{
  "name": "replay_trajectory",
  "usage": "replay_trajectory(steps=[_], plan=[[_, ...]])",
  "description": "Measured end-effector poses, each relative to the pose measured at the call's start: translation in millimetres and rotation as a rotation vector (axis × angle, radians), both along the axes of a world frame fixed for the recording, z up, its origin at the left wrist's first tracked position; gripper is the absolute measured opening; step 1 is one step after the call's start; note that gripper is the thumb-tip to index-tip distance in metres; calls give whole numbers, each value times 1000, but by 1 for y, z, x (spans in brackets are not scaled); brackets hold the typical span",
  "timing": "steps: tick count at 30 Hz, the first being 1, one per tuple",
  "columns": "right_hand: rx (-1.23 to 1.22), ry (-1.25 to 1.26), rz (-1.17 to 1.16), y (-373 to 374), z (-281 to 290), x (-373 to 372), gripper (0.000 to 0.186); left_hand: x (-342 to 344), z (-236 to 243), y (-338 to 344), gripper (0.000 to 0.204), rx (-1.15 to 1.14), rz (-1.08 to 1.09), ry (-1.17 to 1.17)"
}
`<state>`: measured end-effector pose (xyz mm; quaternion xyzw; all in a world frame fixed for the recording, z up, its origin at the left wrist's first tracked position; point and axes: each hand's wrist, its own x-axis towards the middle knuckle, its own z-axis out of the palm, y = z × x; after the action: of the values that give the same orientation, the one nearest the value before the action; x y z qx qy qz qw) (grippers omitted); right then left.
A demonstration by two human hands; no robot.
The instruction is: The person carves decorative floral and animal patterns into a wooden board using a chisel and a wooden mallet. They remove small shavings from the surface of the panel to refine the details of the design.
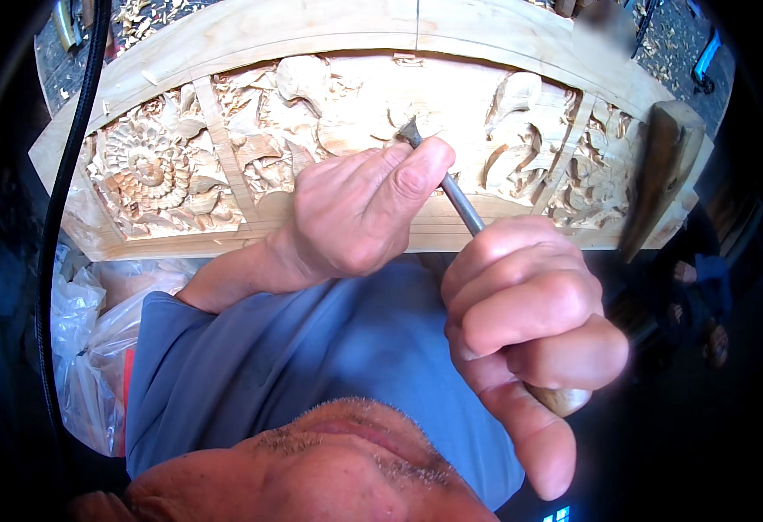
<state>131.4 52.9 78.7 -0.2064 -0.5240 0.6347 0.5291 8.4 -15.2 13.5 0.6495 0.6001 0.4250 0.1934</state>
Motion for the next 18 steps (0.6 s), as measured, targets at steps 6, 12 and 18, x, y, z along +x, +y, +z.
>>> replay_trajectory(steps=[6,12,18], plan=[[249,-18,-38,-6,-10,-5,52,1,-6,4,42,82,24,-3],[227,2,-190,-24,-8,22,47,5,-1,2,36,168,-151,-55],[222,-52,-277,-39,-8,33,41,7,1,-4,31,225,-201,10]])
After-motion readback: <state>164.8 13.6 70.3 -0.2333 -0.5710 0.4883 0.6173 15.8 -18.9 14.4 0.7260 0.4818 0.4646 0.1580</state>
